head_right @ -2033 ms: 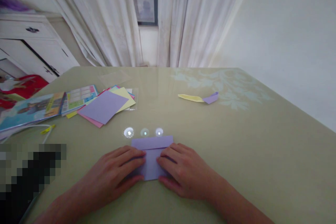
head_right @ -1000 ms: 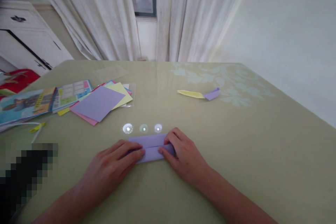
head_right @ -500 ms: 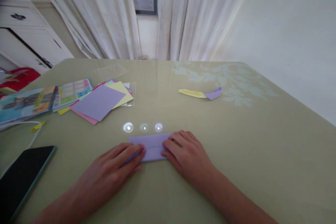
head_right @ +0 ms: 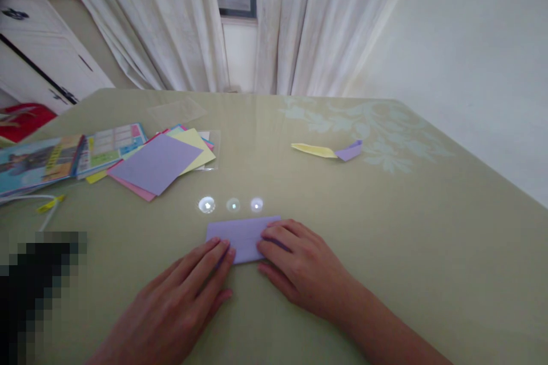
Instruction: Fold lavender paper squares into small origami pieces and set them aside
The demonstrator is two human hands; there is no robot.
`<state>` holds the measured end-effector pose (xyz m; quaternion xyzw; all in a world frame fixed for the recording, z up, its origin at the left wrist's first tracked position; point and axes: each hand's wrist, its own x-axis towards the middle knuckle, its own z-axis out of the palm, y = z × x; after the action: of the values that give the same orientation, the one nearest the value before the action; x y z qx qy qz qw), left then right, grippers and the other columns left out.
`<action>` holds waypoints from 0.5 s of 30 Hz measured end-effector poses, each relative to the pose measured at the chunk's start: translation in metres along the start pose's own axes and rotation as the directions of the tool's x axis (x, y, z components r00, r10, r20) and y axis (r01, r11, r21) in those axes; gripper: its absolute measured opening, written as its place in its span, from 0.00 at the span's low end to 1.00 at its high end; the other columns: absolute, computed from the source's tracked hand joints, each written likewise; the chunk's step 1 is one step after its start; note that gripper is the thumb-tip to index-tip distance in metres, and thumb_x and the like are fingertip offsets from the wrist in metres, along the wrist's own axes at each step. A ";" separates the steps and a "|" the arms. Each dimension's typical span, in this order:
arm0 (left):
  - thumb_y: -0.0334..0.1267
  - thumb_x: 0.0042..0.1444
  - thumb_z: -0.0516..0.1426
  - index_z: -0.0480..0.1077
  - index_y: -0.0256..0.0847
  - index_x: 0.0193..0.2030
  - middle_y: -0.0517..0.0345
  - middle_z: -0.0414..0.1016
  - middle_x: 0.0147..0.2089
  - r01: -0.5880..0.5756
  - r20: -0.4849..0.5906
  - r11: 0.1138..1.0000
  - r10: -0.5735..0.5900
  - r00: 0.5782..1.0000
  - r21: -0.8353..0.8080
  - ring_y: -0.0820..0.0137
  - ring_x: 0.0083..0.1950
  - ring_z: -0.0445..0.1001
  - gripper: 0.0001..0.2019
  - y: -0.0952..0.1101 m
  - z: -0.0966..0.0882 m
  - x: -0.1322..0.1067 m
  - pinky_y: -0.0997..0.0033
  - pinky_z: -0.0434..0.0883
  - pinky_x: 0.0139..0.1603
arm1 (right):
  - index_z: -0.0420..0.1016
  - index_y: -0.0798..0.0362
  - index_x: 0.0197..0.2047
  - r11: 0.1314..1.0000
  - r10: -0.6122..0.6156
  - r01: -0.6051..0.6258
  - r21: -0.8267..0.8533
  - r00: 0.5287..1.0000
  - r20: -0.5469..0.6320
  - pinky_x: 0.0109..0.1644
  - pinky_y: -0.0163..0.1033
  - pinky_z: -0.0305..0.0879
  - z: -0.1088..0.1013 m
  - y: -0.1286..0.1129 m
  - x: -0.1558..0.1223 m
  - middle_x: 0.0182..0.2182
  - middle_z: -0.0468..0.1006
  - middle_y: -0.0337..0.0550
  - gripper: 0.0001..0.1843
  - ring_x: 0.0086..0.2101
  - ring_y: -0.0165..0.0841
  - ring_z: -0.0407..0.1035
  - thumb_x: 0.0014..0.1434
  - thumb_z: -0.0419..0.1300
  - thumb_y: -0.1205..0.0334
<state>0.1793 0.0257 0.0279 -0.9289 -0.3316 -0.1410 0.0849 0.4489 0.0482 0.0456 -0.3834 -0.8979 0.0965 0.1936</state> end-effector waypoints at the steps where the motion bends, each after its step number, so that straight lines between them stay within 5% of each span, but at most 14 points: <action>1: 0.36 0.78 0.46 0.73 0.28 0.65 0.40 0.81 0.63 0.006 -0.005 1.000 -0.006 1.000 0.008 0.50 0.62 0.79 0.21 0.002 0.001 -0.001 0.53 0.77 0.59 | 0.80 0.53 0.54 1.000 -0.001 0.001 -0.008 1.000 -0.004 0.60 0.52 0.77 0.000 0.000 0.000 0.50 0.84 0.52 0.11 0.53 0.45 0.76 0.75 0.60 0.59; 10: 0.50 0.77 0.49 0.71 0.32 0.68 0.39 0.78 0.67 0.075 -0.068 0.988 -0.066 0.995 0.134 0.55 0.65 0.79 0.26 0.024 0.009 -0.011 0.59 0.74 0.61 | 0.84 0.53 0.50 0.997 -0.044 0.040 -0.067 0.998 -0.055 0.57 0.49 0.81 0.003 0.002 -0.001 0.48 0.87 0.50 0.11 0.51 0.44 0.81 0.76 0.59 0.63; 15: 0.48 0.78 0.45 0.75 0.31 0.63 0.40 0.81 0.64 0.120 -0.121 0.984 -0.104 0.987 0.133 0.56 0.62 0.81 0.26 0.029 0.006 -0.007 0.57 0.71 0.61 | 0.84 0.53 0.51 0.996 -0.053 0.049 -0.080 0.997 -0.048 0.57 0.50 0.82 0.001 0.002 -0.001 0.49 0.88 0.49 0.13 0.52 0.44 0.82 0.77 0.58 0.62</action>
<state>0.1942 0.0008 0.0184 -0.8910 -0.3873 -0.1746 0.1605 0.4509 0.0488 0.0434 -0.3700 -0.9054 0.0463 0.2032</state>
